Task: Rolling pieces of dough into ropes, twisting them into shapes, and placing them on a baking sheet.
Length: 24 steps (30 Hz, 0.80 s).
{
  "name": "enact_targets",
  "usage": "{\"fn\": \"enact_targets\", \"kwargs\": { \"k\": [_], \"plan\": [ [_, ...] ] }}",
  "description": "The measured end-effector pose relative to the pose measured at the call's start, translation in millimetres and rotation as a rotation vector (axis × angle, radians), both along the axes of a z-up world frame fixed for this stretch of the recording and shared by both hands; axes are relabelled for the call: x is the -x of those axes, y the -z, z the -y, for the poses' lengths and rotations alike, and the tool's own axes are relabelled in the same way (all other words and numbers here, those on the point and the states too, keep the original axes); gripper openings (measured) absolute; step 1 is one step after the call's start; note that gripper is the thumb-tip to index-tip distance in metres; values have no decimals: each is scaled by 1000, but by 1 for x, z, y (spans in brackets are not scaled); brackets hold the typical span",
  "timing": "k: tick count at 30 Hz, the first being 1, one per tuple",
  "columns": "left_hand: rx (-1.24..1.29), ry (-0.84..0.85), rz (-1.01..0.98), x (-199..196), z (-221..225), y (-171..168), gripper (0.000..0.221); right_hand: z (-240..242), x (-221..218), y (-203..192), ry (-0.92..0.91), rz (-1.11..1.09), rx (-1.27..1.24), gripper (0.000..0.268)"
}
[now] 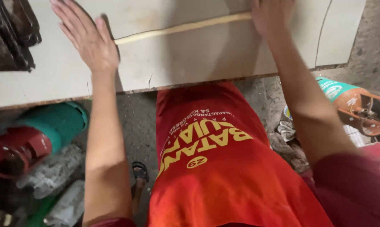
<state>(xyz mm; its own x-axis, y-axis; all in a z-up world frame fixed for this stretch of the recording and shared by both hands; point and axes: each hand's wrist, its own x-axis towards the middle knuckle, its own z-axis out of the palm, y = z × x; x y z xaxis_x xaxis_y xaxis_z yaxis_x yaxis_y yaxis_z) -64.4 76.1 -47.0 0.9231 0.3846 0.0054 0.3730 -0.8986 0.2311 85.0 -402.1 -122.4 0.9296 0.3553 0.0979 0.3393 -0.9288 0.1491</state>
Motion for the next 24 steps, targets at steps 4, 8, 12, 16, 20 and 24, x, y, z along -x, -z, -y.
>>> {"fn": "enact_targets", "kwargs": {
  "k": [4,8,12,16,20,24],
  "plan": [
    [114,-58,-43,65,29,-28,66,-31,106,-112,79,-307,-326,73],
    [-20,-171,-88,100,54,-24,78,-6,160,-128,197,-505,-464,74],
    [232,111,-83,48,123,-71,98,25,151,-115,186,-363,-553,79],
    [171,627,75,8,158,-34,55,36,108,-101,-116,-186,-658,60],
    [439,594,68,-16,159,-66,18,31,63,-99,-279,-224,-896,22],
    [438,623,-59,-29,139,-139,39,30,35,-130,186,-485,-1370,16]
  ]
}}
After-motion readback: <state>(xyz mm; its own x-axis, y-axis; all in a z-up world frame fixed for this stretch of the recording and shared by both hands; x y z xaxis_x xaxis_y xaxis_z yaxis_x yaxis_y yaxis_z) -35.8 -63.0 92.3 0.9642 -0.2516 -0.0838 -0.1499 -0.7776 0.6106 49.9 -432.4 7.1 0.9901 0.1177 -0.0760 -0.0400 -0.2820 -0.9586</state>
